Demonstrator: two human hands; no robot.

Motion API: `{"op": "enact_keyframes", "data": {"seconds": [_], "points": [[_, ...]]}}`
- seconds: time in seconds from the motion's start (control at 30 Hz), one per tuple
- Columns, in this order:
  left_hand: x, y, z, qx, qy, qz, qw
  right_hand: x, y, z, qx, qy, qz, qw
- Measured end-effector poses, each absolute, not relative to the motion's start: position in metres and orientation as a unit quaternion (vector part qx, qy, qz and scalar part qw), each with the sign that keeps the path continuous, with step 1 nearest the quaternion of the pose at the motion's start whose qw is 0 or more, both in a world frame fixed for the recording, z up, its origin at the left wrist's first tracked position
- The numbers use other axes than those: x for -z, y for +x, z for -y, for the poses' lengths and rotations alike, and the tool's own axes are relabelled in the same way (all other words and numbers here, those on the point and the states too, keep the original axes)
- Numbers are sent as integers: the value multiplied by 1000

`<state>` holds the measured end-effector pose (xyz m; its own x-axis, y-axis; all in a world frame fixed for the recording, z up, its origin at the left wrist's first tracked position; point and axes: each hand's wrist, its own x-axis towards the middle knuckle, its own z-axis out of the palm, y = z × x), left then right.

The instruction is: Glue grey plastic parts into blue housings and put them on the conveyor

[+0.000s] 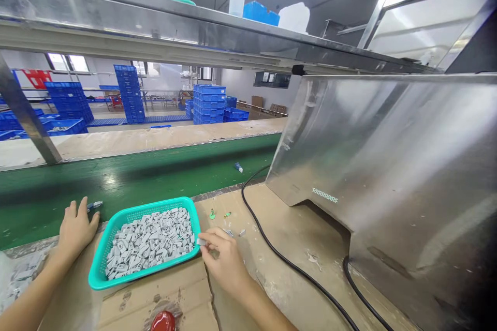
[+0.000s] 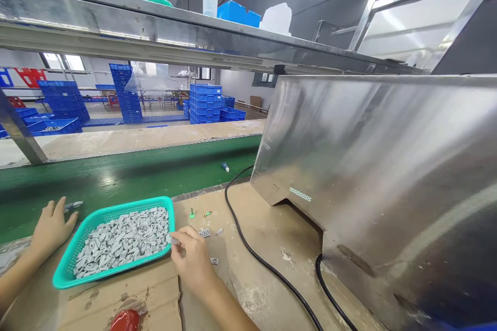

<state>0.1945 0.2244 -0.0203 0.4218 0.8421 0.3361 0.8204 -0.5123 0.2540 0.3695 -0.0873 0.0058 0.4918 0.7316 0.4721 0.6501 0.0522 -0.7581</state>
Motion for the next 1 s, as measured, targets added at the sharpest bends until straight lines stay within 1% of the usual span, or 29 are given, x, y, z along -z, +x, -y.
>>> {"op": "enact_keyframes", "data": {"seconds": [0.2,0.33,0.43,0.57,0.67,0.8,0.9,1.0], "points": [[11,199,-210,-224,848,-479,22,-1,371,84,-80,-681,462,562],[-23,225,-195,-218,883,-416,3,-2,372,93,-115,-662,455,584],[-61,270,-185,-218,912,-346,-12,-2,375,107,-140,-648,452,597],[-95,364,-164,-223,937,-270,-20,-4,379,122,-155,-644,450,600],[-94,443,-134,-181,965,-192,-7,-2,380,124,-157,-640,456,598],[-71,514,-81,-108,989,-97,13,8,385,120,-143,-654,460,583],[-58,527,-50,-76,995,-62,12,16,390,116,-149,-658,446,588],[-62,514,-37,-61,997,-48,-3,21,393,112,-196,-647,406,614]]}}
